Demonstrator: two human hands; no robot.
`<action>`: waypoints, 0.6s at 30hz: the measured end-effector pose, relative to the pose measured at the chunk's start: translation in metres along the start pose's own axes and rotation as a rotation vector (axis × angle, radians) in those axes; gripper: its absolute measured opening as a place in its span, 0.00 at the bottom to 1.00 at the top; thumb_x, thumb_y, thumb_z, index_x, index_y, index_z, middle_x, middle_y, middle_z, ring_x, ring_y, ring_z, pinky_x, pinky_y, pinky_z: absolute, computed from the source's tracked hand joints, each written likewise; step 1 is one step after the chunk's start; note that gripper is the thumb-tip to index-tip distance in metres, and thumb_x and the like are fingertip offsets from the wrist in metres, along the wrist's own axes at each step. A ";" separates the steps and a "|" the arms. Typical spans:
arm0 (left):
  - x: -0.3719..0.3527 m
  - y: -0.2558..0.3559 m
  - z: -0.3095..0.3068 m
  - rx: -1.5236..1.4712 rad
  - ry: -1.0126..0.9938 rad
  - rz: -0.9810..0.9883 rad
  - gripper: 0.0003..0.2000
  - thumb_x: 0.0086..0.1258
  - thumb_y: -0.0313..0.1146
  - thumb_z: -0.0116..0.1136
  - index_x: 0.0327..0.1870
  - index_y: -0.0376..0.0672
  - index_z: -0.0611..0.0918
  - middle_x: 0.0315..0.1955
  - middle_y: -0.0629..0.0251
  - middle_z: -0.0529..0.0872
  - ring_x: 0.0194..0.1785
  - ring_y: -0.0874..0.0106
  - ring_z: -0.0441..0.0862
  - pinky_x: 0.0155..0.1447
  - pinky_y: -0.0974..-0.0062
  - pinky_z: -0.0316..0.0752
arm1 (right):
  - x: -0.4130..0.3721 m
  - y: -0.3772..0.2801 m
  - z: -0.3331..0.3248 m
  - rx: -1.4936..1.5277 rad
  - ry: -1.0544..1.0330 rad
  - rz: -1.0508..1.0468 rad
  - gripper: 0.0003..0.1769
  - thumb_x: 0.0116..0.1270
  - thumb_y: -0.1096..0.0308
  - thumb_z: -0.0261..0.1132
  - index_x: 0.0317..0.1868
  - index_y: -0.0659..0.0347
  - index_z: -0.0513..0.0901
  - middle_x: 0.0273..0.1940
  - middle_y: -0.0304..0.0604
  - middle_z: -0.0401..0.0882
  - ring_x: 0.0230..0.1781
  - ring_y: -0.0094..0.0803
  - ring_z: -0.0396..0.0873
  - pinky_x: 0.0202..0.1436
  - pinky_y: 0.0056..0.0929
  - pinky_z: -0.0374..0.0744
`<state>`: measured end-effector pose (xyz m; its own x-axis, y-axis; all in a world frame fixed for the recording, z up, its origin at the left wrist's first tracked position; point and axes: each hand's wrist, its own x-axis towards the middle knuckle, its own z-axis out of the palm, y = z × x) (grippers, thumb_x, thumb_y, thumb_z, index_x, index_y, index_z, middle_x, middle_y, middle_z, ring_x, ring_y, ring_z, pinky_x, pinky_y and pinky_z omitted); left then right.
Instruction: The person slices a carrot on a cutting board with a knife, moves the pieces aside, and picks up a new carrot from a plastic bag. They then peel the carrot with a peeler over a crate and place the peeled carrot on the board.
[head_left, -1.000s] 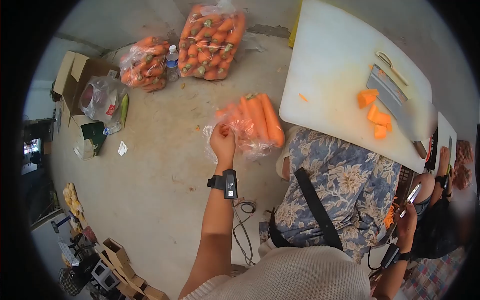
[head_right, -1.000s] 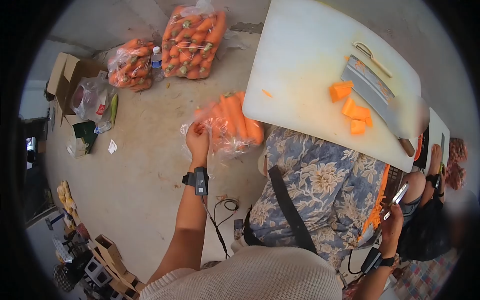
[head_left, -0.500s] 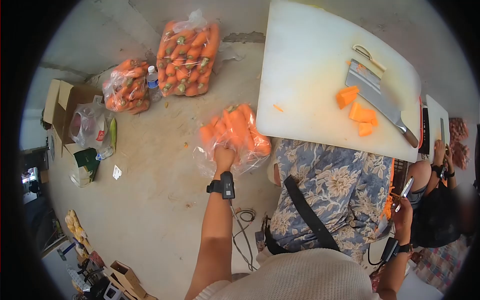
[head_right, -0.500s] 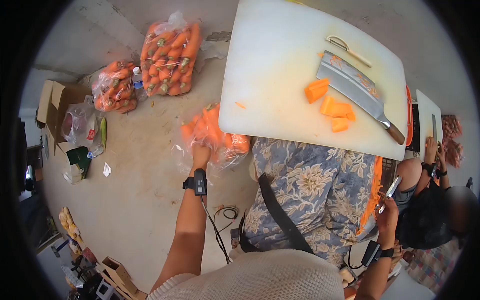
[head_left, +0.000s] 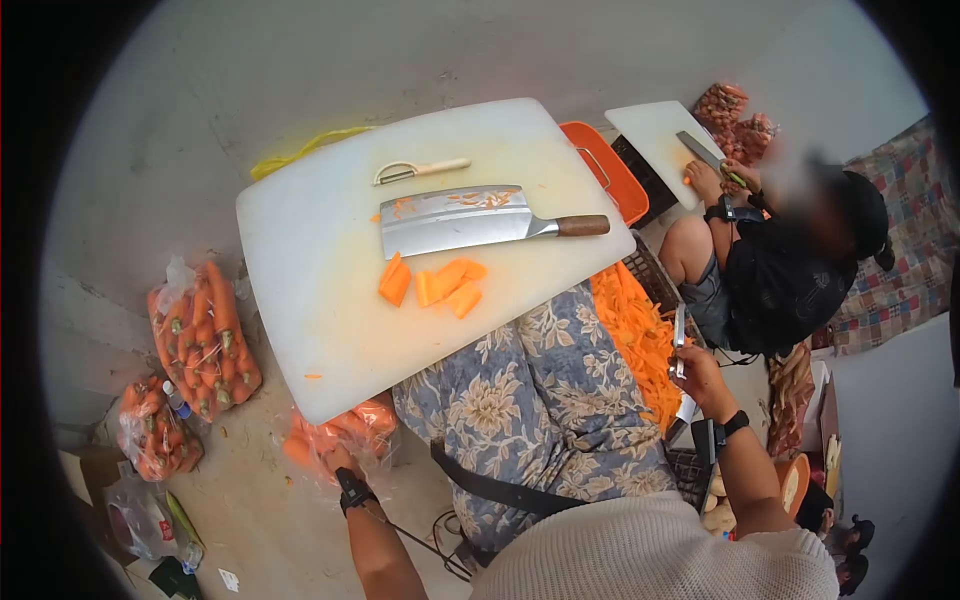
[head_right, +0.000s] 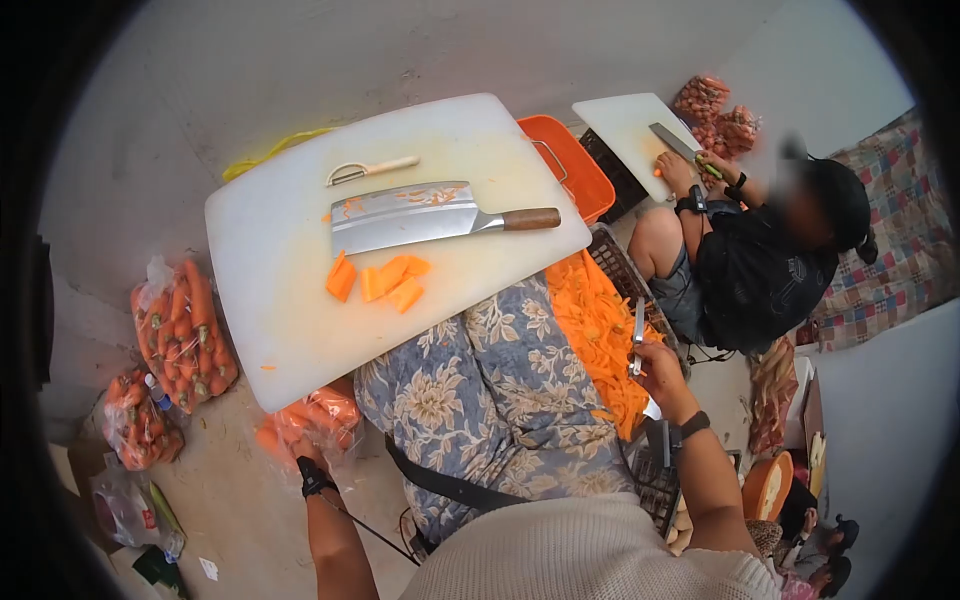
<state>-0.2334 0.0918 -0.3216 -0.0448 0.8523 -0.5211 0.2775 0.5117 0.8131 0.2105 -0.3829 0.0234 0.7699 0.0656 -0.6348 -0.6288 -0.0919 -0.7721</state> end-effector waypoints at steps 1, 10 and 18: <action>0.008 -0.006 0.001 -0.156 0.005 0.163 0.13 0.68 0.38 0.54 0.42 0.36 0.79 0.27 0.66 0.79 0.26 0.70 0.76 0.27 0.69 0.72 | -0.004 0.000 0.000 -0.024 -0.001 -0.011 0.09 0.63 0.72 0.60 0.44 0.57 0.78 0.33 0.35 0.78 0.34 0.26 0.78 0.34 0.30 0.77; -0.033 0.022 -0.045 -0.284 -0.512 0.330 0.10 0.69 0.35 0.48 0.45 0.42 0.78 0.33 0.65 0.80 0.36 0.67 0.79 0.37 0.70 0.78 | 0.014 0.018 -0.015 -0.042 -0.084 -0.032 0.08 0.63 0.71 0.61 0.43 0.58 0.79 0.32 0.33 0.77 0.34 0.22 0.76 0.36 0.27 0.75; -0.108 0.082 -0.009 -0.504 -0.180 -0.463 0.09 0.60 0.21 0.49 0.37 0.43 0.79 0.27 0.69 0.78 0.27 0.67 0.79 0.32 0.72 0.79 | 0.034 0.040 -0.022 0.064 -0.135 -0.044 0.12 0.63 0.71 0.62 0.47 0.59 0.80 0.33 0.32 0.76 0.35 0.21 0.75 0.37 0.27 0.75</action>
<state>-0.2144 0.0427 -0.1964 0.1201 0.5260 -0.8420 -0.2118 0.8422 0.4959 0.2143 -0.4065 -0.0288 0.7776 0.2019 -0.5954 -0.6040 -0.0231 -0.7966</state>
